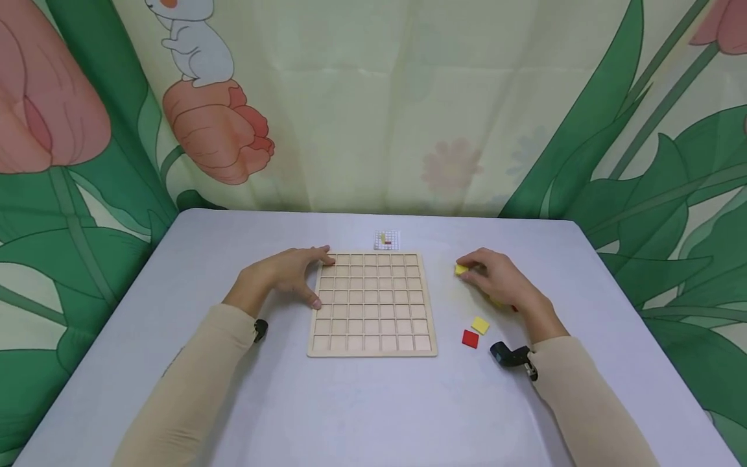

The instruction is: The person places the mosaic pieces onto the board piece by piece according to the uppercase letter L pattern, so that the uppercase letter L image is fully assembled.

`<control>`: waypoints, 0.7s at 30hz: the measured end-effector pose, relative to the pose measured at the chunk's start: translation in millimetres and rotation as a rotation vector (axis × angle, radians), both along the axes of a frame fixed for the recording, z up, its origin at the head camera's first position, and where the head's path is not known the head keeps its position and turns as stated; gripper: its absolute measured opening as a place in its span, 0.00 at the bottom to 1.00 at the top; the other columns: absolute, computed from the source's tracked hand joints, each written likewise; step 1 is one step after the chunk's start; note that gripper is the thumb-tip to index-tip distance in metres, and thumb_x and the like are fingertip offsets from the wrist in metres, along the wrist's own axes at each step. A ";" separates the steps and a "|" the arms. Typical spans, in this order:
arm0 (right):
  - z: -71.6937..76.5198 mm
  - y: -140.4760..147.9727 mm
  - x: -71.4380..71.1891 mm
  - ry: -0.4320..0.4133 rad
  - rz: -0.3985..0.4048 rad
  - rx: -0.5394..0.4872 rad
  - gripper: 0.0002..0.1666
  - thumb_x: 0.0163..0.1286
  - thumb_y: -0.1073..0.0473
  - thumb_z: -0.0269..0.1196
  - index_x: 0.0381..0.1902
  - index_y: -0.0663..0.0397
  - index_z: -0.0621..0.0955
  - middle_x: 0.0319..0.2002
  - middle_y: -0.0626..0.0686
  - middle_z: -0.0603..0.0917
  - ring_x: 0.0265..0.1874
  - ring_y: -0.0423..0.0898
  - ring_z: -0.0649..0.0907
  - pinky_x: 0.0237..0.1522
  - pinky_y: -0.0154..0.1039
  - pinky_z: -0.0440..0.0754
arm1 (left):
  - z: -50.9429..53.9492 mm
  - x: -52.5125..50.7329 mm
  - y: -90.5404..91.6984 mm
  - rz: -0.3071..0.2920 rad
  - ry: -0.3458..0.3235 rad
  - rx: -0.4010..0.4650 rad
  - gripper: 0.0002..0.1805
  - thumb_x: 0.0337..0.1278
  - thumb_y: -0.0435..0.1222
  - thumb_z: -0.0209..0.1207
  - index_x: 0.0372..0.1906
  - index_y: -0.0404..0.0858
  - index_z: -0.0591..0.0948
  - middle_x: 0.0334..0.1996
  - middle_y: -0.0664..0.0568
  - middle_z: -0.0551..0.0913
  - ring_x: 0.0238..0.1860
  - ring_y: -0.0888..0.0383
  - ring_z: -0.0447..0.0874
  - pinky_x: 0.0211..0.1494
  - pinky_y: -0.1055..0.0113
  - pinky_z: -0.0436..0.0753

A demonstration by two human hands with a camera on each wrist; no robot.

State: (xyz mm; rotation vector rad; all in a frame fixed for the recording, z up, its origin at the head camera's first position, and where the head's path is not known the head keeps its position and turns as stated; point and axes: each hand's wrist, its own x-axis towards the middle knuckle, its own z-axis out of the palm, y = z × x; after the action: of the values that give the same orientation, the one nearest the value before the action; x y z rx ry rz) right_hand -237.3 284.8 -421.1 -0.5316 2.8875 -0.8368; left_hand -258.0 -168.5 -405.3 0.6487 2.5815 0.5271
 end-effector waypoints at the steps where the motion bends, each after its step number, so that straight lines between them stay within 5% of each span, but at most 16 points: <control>1: 0.5 -0.2 -0.1 -0.004 0.007 -0.012 0.19 0.75 0.63 0.64 0.61 0.58 0.82 0.57 0.58 0.83 0.58 0.57 0.80 0.66 0.58 0.76 | 0.4 -0.1 -0.1 0.002 -0.002 -0.001 0.56 0.32 0.52 0.84 0.74 0.53 0.72 0.83 0.54 0.55 0.82 0.45 0.52 0.81 0.44 0.57; 10: 3.9 -4.3 -0.1 -0.041 0.032 -0.136 0.20 0.76 0.64 0.61 0.64 0.59 0.80 0.60 0.57 0.81 0.60 0.57 0.80 0.65 0.57 0.78 | 2.1 1.6 -2.0 0.005 -0.022 0.028 0.57 0.31 0.51 0.84 0.75 0.52 0.71 0.83 0.56 0.52 0.83 0.48 0.47 0.82 0.45 0.54; 21: 12.6 -17.5 0.2 0.028 0.090 -0.242 0.20 0.76 0.61 0.63 0.62 0.59 0.81 0.58 0.54 0.82 0.59 0.55 0.81 0.62 0.56 0.80 | 0.9 0.5 -2.0 0.014 -0.025 0.020 0.57 0.31 0.52 0.84 0.75 0.53 0.71 0.83 0.58 0.52 0.83 0.49 0.47 0.82 0.45 0.53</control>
State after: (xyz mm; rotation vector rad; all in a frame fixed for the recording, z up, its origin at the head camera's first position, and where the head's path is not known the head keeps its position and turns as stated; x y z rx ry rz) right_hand -237.0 267.3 -408.5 -0.6937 2.7787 -1.1806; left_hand -257.5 -170.6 -404.4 0.6269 2.5622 0.5634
